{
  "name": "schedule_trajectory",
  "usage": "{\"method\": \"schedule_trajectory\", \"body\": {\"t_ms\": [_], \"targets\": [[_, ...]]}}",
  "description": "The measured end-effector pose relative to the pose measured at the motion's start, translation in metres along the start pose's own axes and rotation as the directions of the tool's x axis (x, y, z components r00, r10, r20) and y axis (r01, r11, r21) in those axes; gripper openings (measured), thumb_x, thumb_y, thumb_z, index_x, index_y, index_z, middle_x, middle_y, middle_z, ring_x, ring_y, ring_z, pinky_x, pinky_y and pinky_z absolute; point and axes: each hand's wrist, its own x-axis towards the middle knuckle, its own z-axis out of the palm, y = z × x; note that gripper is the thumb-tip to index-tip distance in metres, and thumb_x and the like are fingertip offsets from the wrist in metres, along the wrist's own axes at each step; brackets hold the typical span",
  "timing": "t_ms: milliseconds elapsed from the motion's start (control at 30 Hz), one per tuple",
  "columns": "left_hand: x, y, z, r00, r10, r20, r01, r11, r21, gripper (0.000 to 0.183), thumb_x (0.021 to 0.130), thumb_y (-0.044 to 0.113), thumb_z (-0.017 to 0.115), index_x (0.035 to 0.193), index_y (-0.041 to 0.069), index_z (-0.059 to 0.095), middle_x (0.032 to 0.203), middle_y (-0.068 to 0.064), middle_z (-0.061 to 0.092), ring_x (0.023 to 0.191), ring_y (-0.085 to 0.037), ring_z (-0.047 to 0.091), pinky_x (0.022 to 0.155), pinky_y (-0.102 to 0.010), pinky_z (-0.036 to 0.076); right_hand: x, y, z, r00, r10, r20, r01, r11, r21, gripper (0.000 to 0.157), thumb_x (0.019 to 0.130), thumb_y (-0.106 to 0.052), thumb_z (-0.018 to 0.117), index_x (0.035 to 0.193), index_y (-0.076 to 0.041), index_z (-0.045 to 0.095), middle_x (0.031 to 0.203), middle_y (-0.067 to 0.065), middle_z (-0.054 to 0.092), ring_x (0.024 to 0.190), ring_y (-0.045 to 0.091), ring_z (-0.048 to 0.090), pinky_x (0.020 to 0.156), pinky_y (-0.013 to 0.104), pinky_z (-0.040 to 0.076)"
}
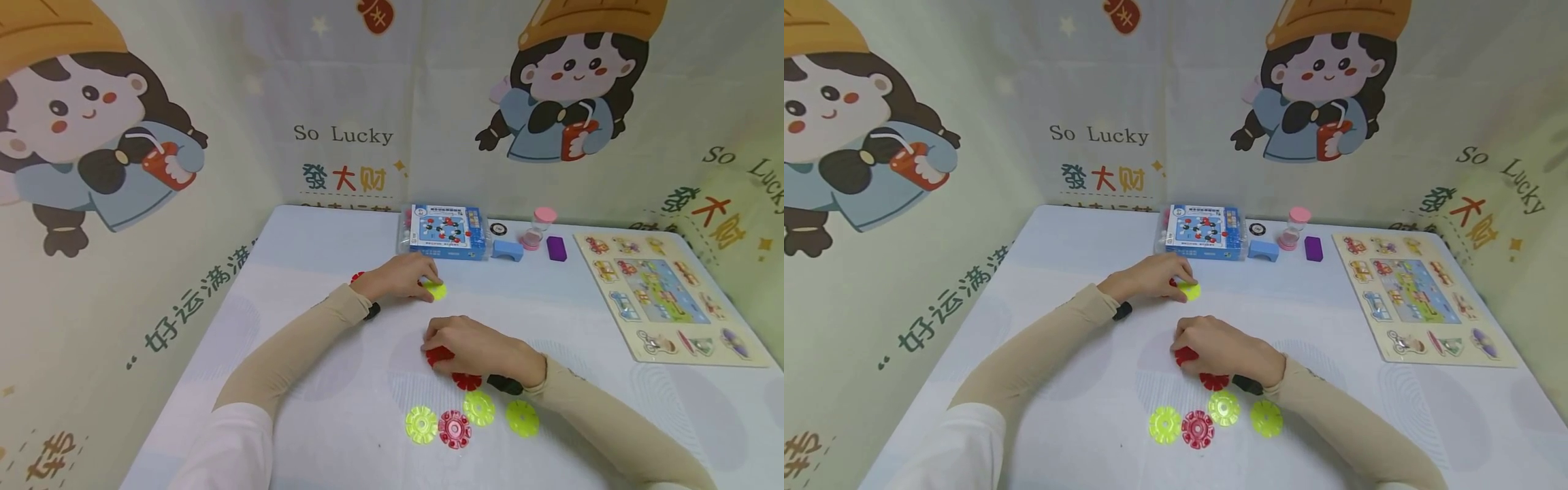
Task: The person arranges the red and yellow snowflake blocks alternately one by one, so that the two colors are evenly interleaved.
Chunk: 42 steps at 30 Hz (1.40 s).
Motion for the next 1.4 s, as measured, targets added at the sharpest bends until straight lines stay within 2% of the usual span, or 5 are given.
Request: {"method": "schedule_trajectory", "body": {"t_ms": [367, 600, 767, 933, 1400], "targets": [[0.0, 0.001, 0.002, 1.0, 0.001, 0.006, -0.001, 1.0, -0.019, 0.046, 0.078, 0.041, 0.075, 0.12, 0.027, 0.066, 0.117, 0.006, 0.062, 0.106, -0.01, 0.053, 0.085, -0.026, 0.048, -0.005, -0.002, -0.001, 0.992, 0.029, 0.12, -0.023, 0.998, -0.05, 0.038, 0.076, -0.034, 0.078, 0.112, -0.025, 0.068, 0.11, -0.004, 0.058, 0.098, 0.011, 0.054, 0.075, 0.022, 0.053], [0.001, 0.001, 0.003, 1.0, -0.004, -0.001, 0.004, 1.0, -0.008, 0.046, 0.077, 0.041, 0.075, 0.12, 0.026, 0.066, 0.117, 0.006, 0.062, 0.106, -0.011, 0.053, 0.085, -0.026, 0.048, -0.005, -0.008, 0.001, 0.999, -0.021, 0.031, 0.029, 0.96, -0.28, 0.026, 0.073, -0.038, 0.076, 0.094, -0.024, 0.07, 0.089, -0.005, 0.064, 0.076, 0.007, 0.056, 0.072, 0.028, 0.052], [0.004, 0.001, 0.006, 1.0, 0.022, -0.002, -0.022, 1.0, 0.003, 0.045, 0.078, 0.041, 0.075, 0.119, 0.025, 0.067, 0.117, 0.004, 0.063, 0.104, -0.011, 0.054, 0.084, -0.026, 0.048, -0.005, 0.021, -0.011, 0.992, 0.0, -0.123, -0.023, 0.982, -0.187, 0.033, 0.073, -0.042, 0.076, 0.097, -0.02, 0.073, 0.087, -0.007, 0.07, 0.073, 0.003, 0.059, 0.069, 0.025, 0.052], [0.005, 0.001, 0.007, 1.0, 0.014, 0.001, -0.014, 1.0, 0.001, 0.044, 0.077, 0.041, 0.075, 0.118, 0.026, 0.067, 0.115, 0.005, 0.063, 0.103, -0.011, 0.054, 0.085, -0.025, 0.048, 0.004, 0.083, -0.025, 0.932, 0.139, -0.334, -0.175, 0.981, -0.082, 0.039, 0.071, -0.037, 0.081, 0.102, -0.015, 0.075, 0.09, -0.002, 0.074, 0.073, 0.006, 0.062, 0.065, 0.021, 0.051], [0.006, 0.002, 0.003, 1.0, 0.017, 0.021, -0.017, 1.0, -0.012, 0.044, 0.077, 0.039, 0.077, 0.117, 0.024, 0.068, 0.115, 0.004, 0.064, 0.104, -0.012, 0.055, 0.086, -0.028, 0.049, 0.017, 0.109, -0.012, 0.935, 0.113, -0.337, -0.144, 0.987, -0.068, 0.037, 0.076, -0.03, 0.078, 0.108, -0.013, 0.073, 0.099, 0.005, 0.074, 0.075, 0.015, 0.064, 0.063, 0.024, 0.048]]}}
